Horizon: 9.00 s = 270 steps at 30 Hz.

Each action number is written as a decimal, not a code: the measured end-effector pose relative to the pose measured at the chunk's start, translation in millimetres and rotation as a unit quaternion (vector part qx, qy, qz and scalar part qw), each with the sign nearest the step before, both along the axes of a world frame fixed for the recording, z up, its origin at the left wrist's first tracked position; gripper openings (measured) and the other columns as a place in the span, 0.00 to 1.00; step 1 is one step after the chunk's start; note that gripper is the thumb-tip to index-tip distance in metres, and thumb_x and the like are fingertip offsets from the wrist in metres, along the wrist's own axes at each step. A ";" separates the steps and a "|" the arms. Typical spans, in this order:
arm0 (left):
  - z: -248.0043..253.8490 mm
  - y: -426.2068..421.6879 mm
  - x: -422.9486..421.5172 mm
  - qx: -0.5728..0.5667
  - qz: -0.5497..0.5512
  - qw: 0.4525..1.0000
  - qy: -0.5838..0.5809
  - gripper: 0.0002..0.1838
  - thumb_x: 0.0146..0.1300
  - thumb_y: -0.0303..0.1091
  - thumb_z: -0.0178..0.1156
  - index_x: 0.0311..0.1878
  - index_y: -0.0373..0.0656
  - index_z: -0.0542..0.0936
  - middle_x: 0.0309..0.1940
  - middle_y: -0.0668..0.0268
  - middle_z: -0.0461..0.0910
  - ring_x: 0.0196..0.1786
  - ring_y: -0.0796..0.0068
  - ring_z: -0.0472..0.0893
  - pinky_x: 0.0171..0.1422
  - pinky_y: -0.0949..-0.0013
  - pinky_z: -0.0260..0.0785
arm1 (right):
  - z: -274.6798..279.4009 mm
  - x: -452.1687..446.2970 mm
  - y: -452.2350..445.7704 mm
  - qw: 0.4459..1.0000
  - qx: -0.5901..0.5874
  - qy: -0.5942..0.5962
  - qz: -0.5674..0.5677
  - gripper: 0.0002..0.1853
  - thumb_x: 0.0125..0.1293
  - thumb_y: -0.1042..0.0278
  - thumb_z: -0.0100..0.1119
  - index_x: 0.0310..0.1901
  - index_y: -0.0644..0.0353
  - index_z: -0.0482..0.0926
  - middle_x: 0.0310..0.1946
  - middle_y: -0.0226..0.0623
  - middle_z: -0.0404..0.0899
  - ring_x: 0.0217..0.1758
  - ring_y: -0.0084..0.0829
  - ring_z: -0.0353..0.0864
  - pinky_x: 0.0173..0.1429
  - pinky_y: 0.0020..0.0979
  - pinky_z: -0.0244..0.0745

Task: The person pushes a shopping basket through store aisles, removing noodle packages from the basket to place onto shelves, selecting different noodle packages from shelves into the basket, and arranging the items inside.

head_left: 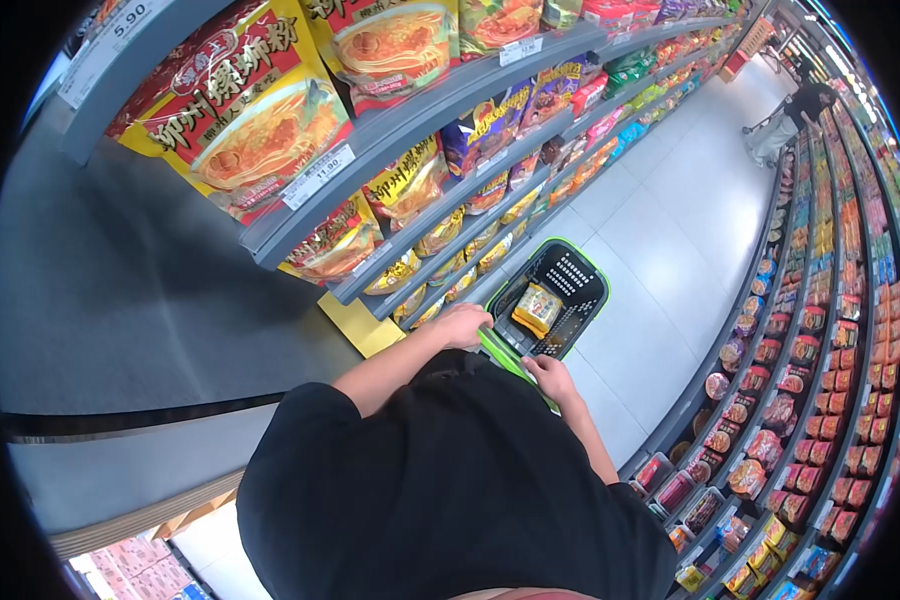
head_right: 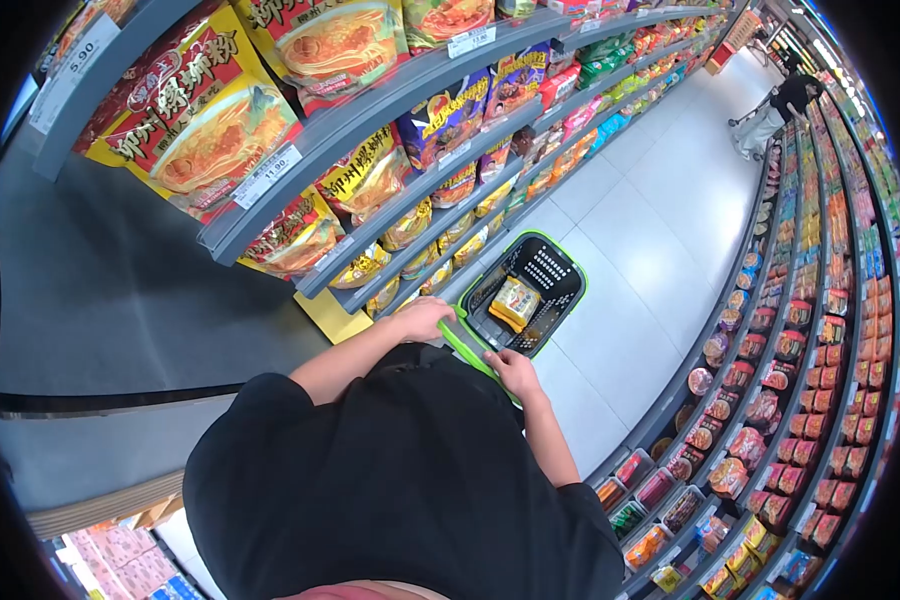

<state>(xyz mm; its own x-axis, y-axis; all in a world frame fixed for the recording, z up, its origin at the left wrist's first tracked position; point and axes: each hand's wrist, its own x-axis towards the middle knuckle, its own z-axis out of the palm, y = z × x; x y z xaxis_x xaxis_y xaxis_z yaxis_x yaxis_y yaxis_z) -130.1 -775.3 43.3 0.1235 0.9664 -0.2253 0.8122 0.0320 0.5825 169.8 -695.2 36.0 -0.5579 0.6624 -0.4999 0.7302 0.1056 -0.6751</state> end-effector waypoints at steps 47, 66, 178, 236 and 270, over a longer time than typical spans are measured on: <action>400.8 -111.7 -145.4 0.586 0.319 0.745 0.010 0.21 0.59 0.24 0.78 0.55 0.32 0.84 0.56 0.50 0.89 0.62 0.59 0.87 0.71 0.61 0.76 | -25.2 -71.1 21.4 0.993 0.007 -0.033 0.110 0.37 0.78 0.31 0.53 0.47 0.67 0.87 0.43 0.53 0.89 0.52 0.49 0.88 0.61 0.44 0.78; 370.9 -53.9 -30.7 0.378 0.210 0.763 -0.479 0.27 0.57 0.18 0.79 0.59 0.33 0.80 0.53 0.60 0.88 0.54 0.73 0.87 0.60 0.66 0.81 | 248.3 -106.2 35.8 0.765 -0.102 0.636 -0.006 0.50 0.66 0.42 0.76 0.77 0.69 0.66 0.73 0.43 0.75 0.75 0.39 0.75 0.79 0.44 0.70; 214.3 -23.3 30.6 0.023 0.140 0.644 -0.752 0.35 0.63 0.17 0.67 0.74 0.34 0.70 0.66 0.55 0.81 0.68 0.64 0.82 0.76 0.56 0.72 | 251.2 -97.2 6.7 0.677 -0.008 0.630 -0.382 0.14 0.79 0.66 0.66 0.56 0.65 0.77 0.54 0.40 0.87 0.53 0.22 0.86 0.60 0.30 0.81; 16.5 40.4 18.6 -0.306 0.248 0.684 -0.614 0.37 0.77 0.67 0.52 0.70 0.43 0.77 0.54 0.49 0.87 0.52 0.58 0.88 0.56 0.57 0.81 | 264.9 -2.4 66.6 0.945 0.247 0.149 -0.154 0.10 0.65 0.69 0.72 0.47 0.57 0.92 0.38 0.39 0.91 0.41 0.37 0.90 0.50 0.37 0.83; -66.5 -6.2 38.9 -0.355 -0.210 0.911 -0.008 0.23 0.61 0.60 0.71 0.39 0.46 0.85 0.37 0.58 0.88 0.44 0.47 0.87 0.51 0.46 0.78 | -389.5 -56.1 100.7 0.979 -0.057 -0.165 -0.106 0.21 0.73 0.52 0.56 0.55 0.59 0.87 0.56 0.55 0.86 0.60 0.55 0.86 0.67 0.52 0.80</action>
<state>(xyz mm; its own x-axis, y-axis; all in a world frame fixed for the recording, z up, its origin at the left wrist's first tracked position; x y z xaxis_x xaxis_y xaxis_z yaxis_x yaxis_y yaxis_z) -91.1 -781.4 -23.2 0.4575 0.4443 -0.7703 0.8317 0.0929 0.5475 113.6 -594.5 -353.5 -0.2098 0.6751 -0.7072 0.9078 -0.1341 -0.3973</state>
